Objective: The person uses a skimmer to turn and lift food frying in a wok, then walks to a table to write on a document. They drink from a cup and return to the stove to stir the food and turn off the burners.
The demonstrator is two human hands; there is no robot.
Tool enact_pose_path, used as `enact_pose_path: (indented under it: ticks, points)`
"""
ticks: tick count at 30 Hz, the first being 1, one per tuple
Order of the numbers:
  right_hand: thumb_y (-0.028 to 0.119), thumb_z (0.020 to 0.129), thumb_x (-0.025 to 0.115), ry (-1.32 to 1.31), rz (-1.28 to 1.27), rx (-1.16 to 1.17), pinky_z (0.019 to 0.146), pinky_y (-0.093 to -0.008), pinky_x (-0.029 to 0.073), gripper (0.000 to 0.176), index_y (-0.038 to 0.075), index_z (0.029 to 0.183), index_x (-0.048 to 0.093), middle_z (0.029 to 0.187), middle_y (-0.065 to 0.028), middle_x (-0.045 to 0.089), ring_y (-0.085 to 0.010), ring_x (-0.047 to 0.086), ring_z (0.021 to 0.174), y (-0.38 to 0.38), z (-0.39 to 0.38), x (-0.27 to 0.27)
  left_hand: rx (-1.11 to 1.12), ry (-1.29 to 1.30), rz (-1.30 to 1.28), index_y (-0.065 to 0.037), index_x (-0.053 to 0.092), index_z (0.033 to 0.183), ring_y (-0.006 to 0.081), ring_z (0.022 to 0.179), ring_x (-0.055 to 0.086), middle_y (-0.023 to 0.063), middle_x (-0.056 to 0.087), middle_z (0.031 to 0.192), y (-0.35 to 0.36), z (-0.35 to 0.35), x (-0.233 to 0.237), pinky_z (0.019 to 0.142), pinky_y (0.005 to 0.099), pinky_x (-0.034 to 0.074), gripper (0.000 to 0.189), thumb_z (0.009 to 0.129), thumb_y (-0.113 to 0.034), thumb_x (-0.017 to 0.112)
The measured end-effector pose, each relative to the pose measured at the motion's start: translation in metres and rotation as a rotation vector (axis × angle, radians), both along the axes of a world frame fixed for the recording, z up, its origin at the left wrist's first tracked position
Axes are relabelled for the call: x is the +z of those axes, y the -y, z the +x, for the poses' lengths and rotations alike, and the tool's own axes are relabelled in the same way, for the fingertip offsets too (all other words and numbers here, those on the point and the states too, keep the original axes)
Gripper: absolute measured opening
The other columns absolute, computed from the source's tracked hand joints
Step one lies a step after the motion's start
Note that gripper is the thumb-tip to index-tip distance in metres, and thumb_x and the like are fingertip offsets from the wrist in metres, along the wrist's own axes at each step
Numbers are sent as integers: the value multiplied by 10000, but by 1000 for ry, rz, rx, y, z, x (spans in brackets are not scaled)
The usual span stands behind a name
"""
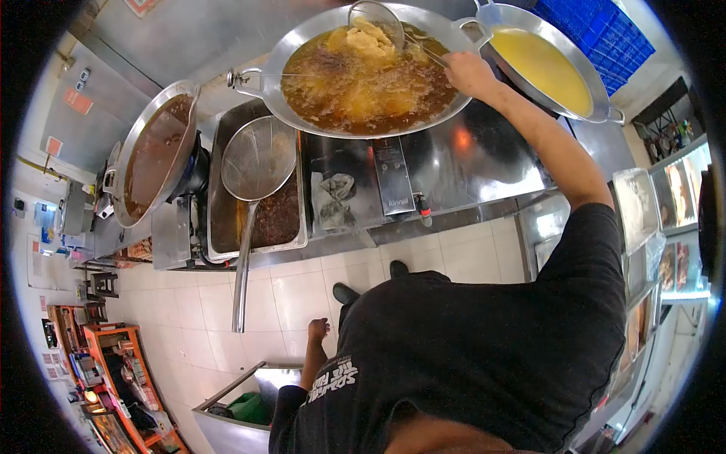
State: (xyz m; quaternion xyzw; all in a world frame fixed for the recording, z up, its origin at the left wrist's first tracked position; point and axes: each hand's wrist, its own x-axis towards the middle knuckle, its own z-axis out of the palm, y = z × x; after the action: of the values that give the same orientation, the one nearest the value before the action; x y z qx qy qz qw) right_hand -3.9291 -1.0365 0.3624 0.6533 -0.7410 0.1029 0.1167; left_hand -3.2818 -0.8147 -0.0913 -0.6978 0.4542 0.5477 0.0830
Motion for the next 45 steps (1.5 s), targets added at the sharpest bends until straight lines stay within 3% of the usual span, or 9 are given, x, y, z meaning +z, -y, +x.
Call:
enact_pose_path:
  ticks: [8, 12, 14, 26, 28, 31, 35, 40, 45]
  points:
    - [114, 740, 516, 73, 21, -38, 730, -438, 487, 186, 5, 863, 603, 844, -202, 620, -357, 598, 845, 2, 12, 0, 62, 31, -3, -54, 611, 770, 157, 539, 584, 64, 597, 641, 2, -7, 8, 430, 314, 440, 207, 829, -204, 480]
    - [116, 738, 518, 123, 0, -1, 724, -432, 490, 184, 1, 849, 609, 855, -218, 615, -358, 600, 837, 2, 5, 2, -132, -119, -188, -45, 601, 756, 158, 536, 578, 57, 583, 624, 1, 13, -28, 430, 319, 441, 215, 824, -222, 498]
    - [116, 735, 520, 96, 20, -19, 726, -430, 489, 188, -1, 849, 612, 861, -229, 611, -356, 601, 839, 4, 9, 3, 87, -257, -62, -45, 595, 744, 156, 529, 572, 52, 574, 613, -1, 23, -50, 426, 318, 439, 223, 822, -235, 507]
    - [189, 775, 537, 76, -97, 55, 710, -435, 473, 249, 33, 950, 621, 802, -213, 606, -360, 591, 791, 20, 16, -7, -848, 128, -531, -52, 622, 837, 165, 485, 573, 74, 599, 623, 2, 1, -13, 424, 333, 456, 178, 819, -189, 509]
    - [201, 776, 541, 100, -89, 107, 695, -420, 476, 280, 27, 983, 618, 822, -221, 601, -353, 591, 774, 20, 9, 0, -696, 97, -449, -60, 624, 849, 171, 501, 588, 73, 610, 632, 2, -2, -19, 434, 339, 466, 156, 805, -170, 522]
    - [215, 774, 543, 596, 244, -111, 725, -404, 466, 307, 9, 992, 609, 862, -230, 593, -366, 578, 792, -1, 18, 29, -416, 13, -343, -74, 623, 871, 178, 511, 598, 73, 624, 649, -1, 1, -40, 446, 343, 478, 145, 775, -155, 551]
    - [197, 746, 556, 316, 15, 84, 728, -434, 446, 251, -17, 859, 620, 753, -208, 608, -361, 588, 777, -18, 12, 26, -898, 140, -647, -74, 620, 840, 171, 484, 577, 65, 617, 634, -8, 6, -40, 443, 324, 471, 134, 765, -170, 565]
    - [198, 734, 560, 136, -35, 76, 765, -431, 445, 266, 3, 905, 620, 830, -229, 597, -366, 583, 824, -29, -1, 19, -352, -32, -340, -74, 610, 776, 168, 486, 574, 56, 613, 623, -14, 2, -29, 440, 328, 463, 127, 757, -193, 570]
    - [187, 752, 553, 251, 126, -17, 732, -413, 467, 278, -12, 938, 609, 871, -231, 595, -352, 595, 800, -60, 15, 53, -348, -35, -356, -81, 596, 717, 182, 495, 591, 63, 610, 588, -18, 6, -34, 451, 337, 469, 107, 741, -181, 566]
